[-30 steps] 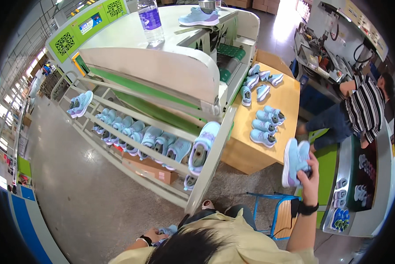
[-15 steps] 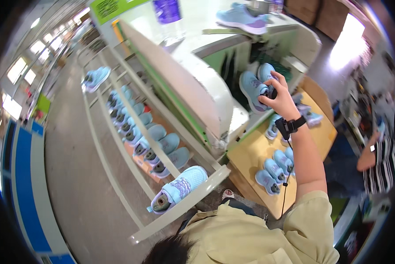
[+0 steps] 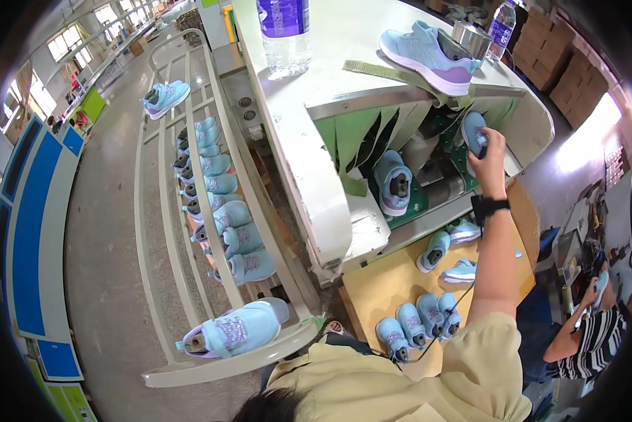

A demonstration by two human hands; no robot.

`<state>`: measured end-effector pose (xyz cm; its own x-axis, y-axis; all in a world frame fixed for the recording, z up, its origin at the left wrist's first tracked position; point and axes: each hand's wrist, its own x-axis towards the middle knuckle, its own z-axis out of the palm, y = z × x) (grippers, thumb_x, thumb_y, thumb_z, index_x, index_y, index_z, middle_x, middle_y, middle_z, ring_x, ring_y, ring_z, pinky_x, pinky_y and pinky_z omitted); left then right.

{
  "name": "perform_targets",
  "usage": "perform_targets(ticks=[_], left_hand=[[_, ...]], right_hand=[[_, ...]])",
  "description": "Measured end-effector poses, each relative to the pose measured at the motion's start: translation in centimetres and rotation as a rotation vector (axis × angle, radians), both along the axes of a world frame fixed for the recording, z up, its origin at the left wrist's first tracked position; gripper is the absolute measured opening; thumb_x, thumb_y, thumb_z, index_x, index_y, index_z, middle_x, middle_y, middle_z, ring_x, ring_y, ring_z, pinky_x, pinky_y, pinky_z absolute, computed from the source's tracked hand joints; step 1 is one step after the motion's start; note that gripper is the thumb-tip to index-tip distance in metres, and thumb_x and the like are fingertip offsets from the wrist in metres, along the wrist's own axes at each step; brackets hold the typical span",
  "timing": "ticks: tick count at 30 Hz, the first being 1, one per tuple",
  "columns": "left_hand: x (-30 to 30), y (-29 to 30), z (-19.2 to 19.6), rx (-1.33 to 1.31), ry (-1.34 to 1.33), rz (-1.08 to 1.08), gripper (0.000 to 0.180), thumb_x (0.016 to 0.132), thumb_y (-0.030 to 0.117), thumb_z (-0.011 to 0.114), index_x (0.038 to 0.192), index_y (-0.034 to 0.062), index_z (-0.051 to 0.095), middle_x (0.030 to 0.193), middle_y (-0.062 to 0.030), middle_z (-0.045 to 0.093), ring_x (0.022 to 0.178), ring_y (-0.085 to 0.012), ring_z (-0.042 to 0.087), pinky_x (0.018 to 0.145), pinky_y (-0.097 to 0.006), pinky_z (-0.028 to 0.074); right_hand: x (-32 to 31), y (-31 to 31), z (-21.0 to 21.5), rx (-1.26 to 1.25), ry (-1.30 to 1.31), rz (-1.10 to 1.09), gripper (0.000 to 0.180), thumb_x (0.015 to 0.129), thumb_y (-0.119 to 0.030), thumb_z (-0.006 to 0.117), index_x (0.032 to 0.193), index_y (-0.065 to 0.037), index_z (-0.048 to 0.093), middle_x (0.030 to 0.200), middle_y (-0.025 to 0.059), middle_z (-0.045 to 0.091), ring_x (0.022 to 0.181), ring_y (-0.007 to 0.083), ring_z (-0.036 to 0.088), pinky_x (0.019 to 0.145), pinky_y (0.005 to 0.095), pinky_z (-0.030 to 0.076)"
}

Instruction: The person picks up light blue shoes from a wooden table and places them into a green automated machine. The shoes are processed by the machine and then placed onto a metal rack. The person repeats this process for multiple pairs of shoes throughout the video.

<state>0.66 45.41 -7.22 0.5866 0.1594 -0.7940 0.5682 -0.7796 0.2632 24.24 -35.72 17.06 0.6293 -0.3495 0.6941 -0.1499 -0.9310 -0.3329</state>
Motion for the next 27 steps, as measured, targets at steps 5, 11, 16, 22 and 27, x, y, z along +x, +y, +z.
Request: perform_targets(ticks=[5,11,16,22,27], left_hand=[[2.2,-3.1,1.0,-0.044,-0.080,0.008,0.067,0.096,0.051,0.050,0.132,-0.0050,0.057,0.129,-0.0199,0.062,0.122,-0.0321,0.057,0.103,-0.042,0.047],[1.2,-1.4,5.4,-0.044,-0.194,0.136,0.064,0.101,0.046,0.046,0.137,-0.0048,0.055,0.130,-0.0189,0.062,0.121,-0.0313,0.058,0.103,-0.042,0.047],[-0.7,5.3,13.4,-0.034,-0.411,0.502,0.061,0.104,0.042,0.043,0.141,-0.0047,0.053,0.131,-0.0181,0.062,0.120,-0.0306,0.058,0.103,-0.042,0.047],[5.9,10.0,27.3,-0.605,-1.187,0.834,0.054,0.105,0.041,0.049,0.135,-0.0028,0.056,0.127,-0.0146,0.064,0.118,-0.0274,0.059,0.104,-0.042,0.046],[8.0,9.8,33.6,-0.822,-1.643,0.303,0.095,0.088,0.051,0.070,0.156,0.0004,0.027,0.154,-0.0168,0.042,0.140,-0.0344,0.044,0.114,-0.051,0.038]], right_hand=[[2.7,-8.9,-6.3,0.187,0.177,-0.020,0.090,0.070,0.006,0.073,0.149,-0.027,0.048,0.150,0.0247,0.045,0.131,0.0449,0.052,0.106,0.0443,0.048],[-2.4,4.2,-6.1,0.126,-0.280,-0.010,0.045,0.088,0.003,0.061,0.132,-0.008,0.060,0.136,0.0200,0.051,0.125,0.0366,0.052,0.109,0.0424,0.040],[-10.9,17.7,-3.2,0.304,-0.186,0.212,0.040,0.088,0.011,0.058,0.125,-0.005,0.061,0.136,0.0118,0.049,0.108,0.0194,0.060,0.088,0.0288,0.052],[-14.4,29.5,5.1,0.377,-0.362,0.590,0.028,0.088,0.008,0.061,0.115,0.000,0.063,0.118,0.0162,0.064,0.096,0.0229,0.066,0.080,0.0321,0.054],[-12.9,43.7,10.5,0.316,-0.141,1.387,0.095,0.078,-0.044,0.086,0.151,-0.005,0.040,0.153,0.0213,0.043,0.137,0.0373,0.046,0.109,0.0465,0.039]])
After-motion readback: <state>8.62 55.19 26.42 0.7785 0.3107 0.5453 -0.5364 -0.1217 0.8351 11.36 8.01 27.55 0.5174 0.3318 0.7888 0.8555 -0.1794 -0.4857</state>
